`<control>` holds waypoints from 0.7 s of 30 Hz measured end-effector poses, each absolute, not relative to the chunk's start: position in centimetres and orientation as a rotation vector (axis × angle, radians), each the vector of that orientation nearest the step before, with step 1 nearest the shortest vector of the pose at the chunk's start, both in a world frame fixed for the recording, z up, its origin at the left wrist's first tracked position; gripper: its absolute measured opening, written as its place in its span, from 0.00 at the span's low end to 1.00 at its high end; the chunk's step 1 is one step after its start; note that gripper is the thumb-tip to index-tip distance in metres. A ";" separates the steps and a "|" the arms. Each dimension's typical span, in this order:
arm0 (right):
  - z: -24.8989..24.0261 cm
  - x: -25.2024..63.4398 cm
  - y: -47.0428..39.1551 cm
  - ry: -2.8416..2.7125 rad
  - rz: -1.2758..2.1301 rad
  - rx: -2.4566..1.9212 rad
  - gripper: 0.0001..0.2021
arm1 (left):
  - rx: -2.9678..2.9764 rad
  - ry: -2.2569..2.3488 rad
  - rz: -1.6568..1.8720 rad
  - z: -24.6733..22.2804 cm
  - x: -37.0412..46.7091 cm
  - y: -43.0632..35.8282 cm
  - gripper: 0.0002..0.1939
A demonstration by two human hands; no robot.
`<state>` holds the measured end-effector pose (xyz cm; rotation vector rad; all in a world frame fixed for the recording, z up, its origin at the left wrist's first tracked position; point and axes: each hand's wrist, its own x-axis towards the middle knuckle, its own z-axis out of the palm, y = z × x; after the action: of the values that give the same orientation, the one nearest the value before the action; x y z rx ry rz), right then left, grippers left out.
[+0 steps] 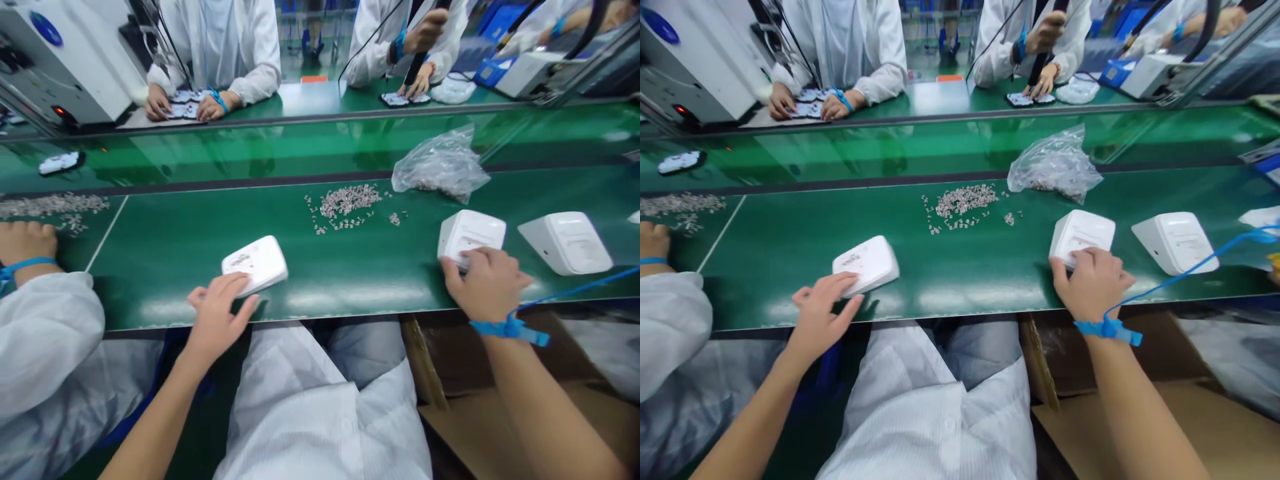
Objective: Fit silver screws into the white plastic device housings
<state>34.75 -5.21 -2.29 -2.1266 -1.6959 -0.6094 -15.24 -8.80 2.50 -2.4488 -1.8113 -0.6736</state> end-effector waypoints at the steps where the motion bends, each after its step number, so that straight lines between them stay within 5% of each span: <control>1: -2.0 33.4 -5.5 -1.776 -0.601 -2.081 0.20 | -2.372 -1.857 -0.664 2.5 -17.0 -8.4 0.12; 7: 2.0 23.0 -7.7 -2.153 -0.190 -1.662 0.18 | -1.950 -1.902 -0.790 3.2 -18.8 -5.1 0.14; 11: 5.2 21.7 -4.7 -2.003 0.137 -1.346 0.12 | -2.613 -1.284 -0.898 3.2 -10.3 -4.0 0.11; 15: 5.6 26.7 2.8 -1.731 -0.064 -1.750 0.08 | -2.958 -0.707 -0.902 2.0 -2.8 -2.8 0.14; 21: 2.3 30.1 8.4 -1.717 0.097 -2.079 0.06 | -2.769 -0.781 -1.178 1.0 -1.6 -0.8 0.11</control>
<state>30.13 8.41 2.29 -2.0789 -1.7171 0.0974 -1.63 -0.75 1.03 -2.7689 -0.7806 -1.1778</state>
